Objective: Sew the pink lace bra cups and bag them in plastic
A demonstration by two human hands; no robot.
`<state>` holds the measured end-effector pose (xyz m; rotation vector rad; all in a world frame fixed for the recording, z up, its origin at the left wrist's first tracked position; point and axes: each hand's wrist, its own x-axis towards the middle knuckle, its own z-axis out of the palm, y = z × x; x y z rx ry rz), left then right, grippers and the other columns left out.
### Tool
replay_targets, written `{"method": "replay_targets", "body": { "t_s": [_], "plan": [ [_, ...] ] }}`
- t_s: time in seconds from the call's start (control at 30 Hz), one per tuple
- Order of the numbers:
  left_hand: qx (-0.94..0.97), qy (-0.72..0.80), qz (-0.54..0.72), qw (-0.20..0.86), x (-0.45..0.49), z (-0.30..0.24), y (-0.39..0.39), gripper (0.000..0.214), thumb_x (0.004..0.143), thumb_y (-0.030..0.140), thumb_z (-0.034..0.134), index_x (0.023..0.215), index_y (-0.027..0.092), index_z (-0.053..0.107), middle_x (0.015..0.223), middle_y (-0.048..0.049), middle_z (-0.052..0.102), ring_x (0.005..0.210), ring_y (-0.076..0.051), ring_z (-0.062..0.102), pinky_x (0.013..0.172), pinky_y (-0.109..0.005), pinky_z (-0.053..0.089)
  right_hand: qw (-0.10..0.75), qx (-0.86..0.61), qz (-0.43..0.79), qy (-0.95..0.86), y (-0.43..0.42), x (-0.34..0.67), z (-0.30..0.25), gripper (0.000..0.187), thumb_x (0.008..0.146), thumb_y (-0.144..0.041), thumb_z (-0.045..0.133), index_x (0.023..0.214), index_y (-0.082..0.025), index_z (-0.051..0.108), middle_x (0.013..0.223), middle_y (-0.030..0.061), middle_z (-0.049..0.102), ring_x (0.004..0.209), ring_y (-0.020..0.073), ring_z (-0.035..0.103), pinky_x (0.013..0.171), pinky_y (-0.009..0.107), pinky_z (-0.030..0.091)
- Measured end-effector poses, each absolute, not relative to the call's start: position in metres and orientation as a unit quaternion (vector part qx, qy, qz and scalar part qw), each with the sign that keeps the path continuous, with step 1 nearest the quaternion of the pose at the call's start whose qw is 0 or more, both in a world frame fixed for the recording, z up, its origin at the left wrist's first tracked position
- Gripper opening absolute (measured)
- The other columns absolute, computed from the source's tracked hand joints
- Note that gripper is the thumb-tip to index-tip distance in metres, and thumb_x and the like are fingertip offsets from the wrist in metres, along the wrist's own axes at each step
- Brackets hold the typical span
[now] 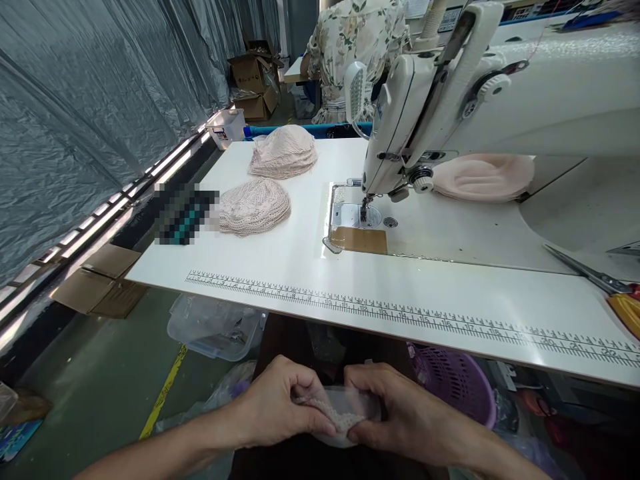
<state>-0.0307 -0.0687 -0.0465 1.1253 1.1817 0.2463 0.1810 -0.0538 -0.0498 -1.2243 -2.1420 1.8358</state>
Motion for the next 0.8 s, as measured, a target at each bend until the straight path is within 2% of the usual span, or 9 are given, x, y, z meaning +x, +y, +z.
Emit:
{"method": "replay_targets", "body": {
  "t_s": [0.2,0.33,0.4,0.53,0.7,0.8],
  "plan": [
    [0.531,0.532,0.115,0.649,-0.032,-0.045,-0.068,0.028,0.058,0.029,0.081,0.055,0.013,0.058,0.051,0.0053,0.051,0.048,-0.006,0.040,0.048,-0.018,0.029,0.038,-0.376,0.608,-0.698,-0.053,0.182,-0.051,0.027,0.068,-0.027,0.075,0.069,-0.019,0.049,0.071,-0.0055,0.048,0.070,0.0126,0.044,0.061,0.022,0.032],
    [0.548,0.535,0.111,0.633,-0.032,-0.048,-0.068,0.033,0.058,0.034,0.081,0.055,0.014,0.055,0.049,0.0054,0.050,0.048,-0.007,0.040,0.047,-0.018,0.027,0.063,-0.361,0.596,-0.715,-0.056,0.184,-0.056,0.026,0.081,-0.042,0.065,0.075,-0.019,0.054,0.074,-0.0033,0.050,0.073,0.0138,0.046,0.065,0.024,0.035],
    [0.553,0.543,0.107,0.623,-0.031,-0.048,-0.068,0.038,0.056,0.037,0.083,0.055,0.014,0.052,0.048,0.0062,0.048,0.048,-0.007,0.038,0.047,-0.019,0.026,0.062,-0.363,0.592,-0.717,-0.058,0.185,-0.056,0.018,0.085,-0.036,0.060,0.079,-0.020,0.055,0.078,-0.0020,0.053,0.077,0.0148,0.048,0.068,0.025,0.038],
    [0.549,0.534,0.109,0.634,-0.035,-0.047,-0.066,0.043,0.056,0.040,0.084,0.058,0.016,0.048,0.050,0.0083,0.041,0.050,-0.006,0.032,0.047,-0.018,0.022,0.054,-0.366,0.590,-0.718,-0.058,0.186,-0.054,0.007,0.083,-0.026,0.059,0.083,-0.020,0.055,0.082,-0.0011,0.055,0.081,0.0155,0.050,0.071,0.025,0.040],
    [0.550,0.487,0.093,0.673,-0.043,-0.044,-0.065,0.028,0.064,0.029,0.080,0.085,0.017,0.066,0.069,0.0038,0.058,0.066,-0.011,0.050,0.059,-0.018,0.036,0.051,-0.364,0.593,-0.716,-0.054,0.186,-0.050,0.003,0.082,-0.020,0.058,0.081,-0.020,0.055,0.081,-0.0023,0.055,0.078,0.0141,0.050,0.069,0.024,0.039],
    [0.563,0.490,0.092,0.659,-0.044,-0.048,-0.065,0.015,0.070,0.026,0.074,0.080,0.016,0.069,0.064,0.0037,0.057,0.062,-0.010,0.049,0.057,-0.018,0.035,0.045,-0.374,0.590,-0.714,-0.053,0.186,-0.051,0.006,0.079,-0.016,0.059,0.081,-0.020,0.056,0.081,-0.0026,0.054,0.078,0.0144,0.051,0.070,0.024,0.039]
  ]
}}
